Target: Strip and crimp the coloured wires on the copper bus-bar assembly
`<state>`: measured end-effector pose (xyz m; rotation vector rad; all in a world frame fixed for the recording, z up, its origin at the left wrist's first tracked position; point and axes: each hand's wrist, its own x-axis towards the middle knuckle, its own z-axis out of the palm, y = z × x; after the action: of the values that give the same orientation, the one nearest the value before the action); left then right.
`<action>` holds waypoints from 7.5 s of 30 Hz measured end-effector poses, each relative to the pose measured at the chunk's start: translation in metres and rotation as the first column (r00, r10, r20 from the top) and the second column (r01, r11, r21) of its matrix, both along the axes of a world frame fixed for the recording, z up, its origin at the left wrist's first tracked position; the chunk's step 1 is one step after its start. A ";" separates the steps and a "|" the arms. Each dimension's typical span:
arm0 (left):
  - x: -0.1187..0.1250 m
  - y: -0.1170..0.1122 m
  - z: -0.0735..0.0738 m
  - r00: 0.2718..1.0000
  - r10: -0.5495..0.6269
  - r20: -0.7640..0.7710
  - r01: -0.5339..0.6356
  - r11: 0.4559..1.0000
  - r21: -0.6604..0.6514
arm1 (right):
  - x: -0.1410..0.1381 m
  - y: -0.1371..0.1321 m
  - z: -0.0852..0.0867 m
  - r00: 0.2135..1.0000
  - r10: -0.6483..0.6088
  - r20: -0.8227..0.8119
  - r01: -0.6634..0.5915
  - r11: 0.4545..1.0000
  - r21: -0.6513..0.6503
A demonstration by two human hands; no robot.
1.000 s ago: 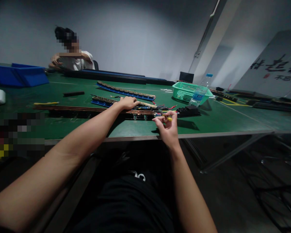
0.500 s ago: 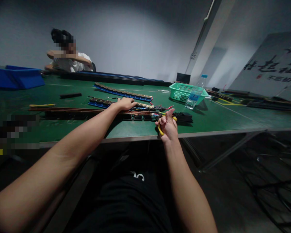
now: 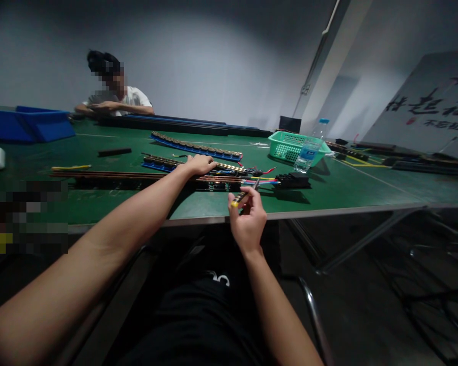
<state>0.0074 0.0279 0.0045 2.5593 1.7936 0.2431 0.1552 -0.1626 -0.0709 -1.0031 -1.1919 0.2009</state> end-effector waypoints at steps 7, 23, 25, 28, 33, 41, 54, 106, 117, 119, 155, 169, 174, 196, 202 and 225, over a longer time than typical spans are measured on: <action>0.001 0.003 -0.001 1.000 -0.004 -0.018 0.004 1.000 0.007 | -0.018 0.008 0.023 0.924 0.380 -0.039 -0.379 0.924 0.048; 0.000 -0.005 0.001 1.000 -0.023 -0.017 0.023 1.000 -0.005 | -0.007 0.049 0.034 0.731 0.578 -0.362 -0.646 0.758 -0.095; 0.001 -0.004 0.001 1.000 -0.016 -0.022 0.016 1.000 -0.015 | -0.008 0.046 0.032 0.790 0.571 -0.223 -0.602 0.792 -0.105; 0.001 -0.002 0.001 1.000 -0.012 -0.026 0.011 1.000 -0.024 | -0.010 0.043 0.031 0.825 0.565 -0.004 -0.559 0.816 -0.149; 0.003 -0.003 0.001 0.999 -0.001 -0.035 0.000 1.000 -0.026 | -0.010 0.045 0.031 0.833 0.551 -0.056 -0.554 0.828 -0.091; 0.002 -0.002 -0.002 1.000 0.001 -0.021 -0.001 1.000 0.004 | -0.007 0.053 0.027 0.900 0.300 -0.315 -0.312 0.950 0.015; 0.003 0.005 -0.004 1.000 0.000 -0.026 0.001 1.000 0.003 | 0.037 0.046 0.018 0.945 -0.247 0.215 0.187 0.946 0.263; 0.002 0.001 -0.002 1.000 -0.001 -0.030 0.001 1.000 -0.008 | 0.079 0.054 0.024 0.998 -0.030 0.059 0.022 0.991 0.134; 0.001 0.006 -0.005 1.000 -0.004 -0.026 0.004 1.000 0.000 | 0.070 0.032 0.010 0.880 -0.352 0.319 0.193 0.878 0.437; 0.001 0.005 -0.004 1.000 -0.007 -0.025 0.007 1.000 -0.002 | 0.071 0.028 0.013 0.913 -0.357 0.199 0.231 0.852 0.469; 0.002 0.001 -0.004 1.000 0.008 -0.015 -0.008 1.000 0.004 | 0.060 0.021 0.019 0.605 0.179 0.776 -0.058 0.982 -0.181; 0.001 -0.001 -0.002 1.000 -0.002 -0.013 0.002 1.000 0.000 | 0.057 0.015 0.019 0.783 0.422 0.457 -0.286 0.897 -0.337; 0.002 0.001 -0.003 1.000 0.001 -0.017 0.000 1.000 0.005 | 0.057 0.023 0.022 0.894 0.441 0.081 -0.405 0.872 -0.273; 0.012 -0.023 0.009 1.000 0.019 -0.012 -0.020 0.999 -0.031 | 0.041 0.032 0.027 0.960 0.061 -0.273 -0.098 0.988 -0.121; 0.010 -0.018 0.002 0.999 0.029 0.024 -0.029 0.999 0.029 | 0.041 0.020 0.022 0.996 0.080 0.050 -0.067 0.975 -0.212; -0.001 -0.011 0.007 0.999 -0.043 0.018 0.043 0.999 0.030 | 0.001 0.050 0.045 0.759 0.612 -0.222 -0.650 0.734 -0.200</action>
<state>0.0063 0.0173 0.0113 2.6035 1.7401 0.2939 0.1564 -0.1121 -0.0261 -0.7519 -1.3649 0.9900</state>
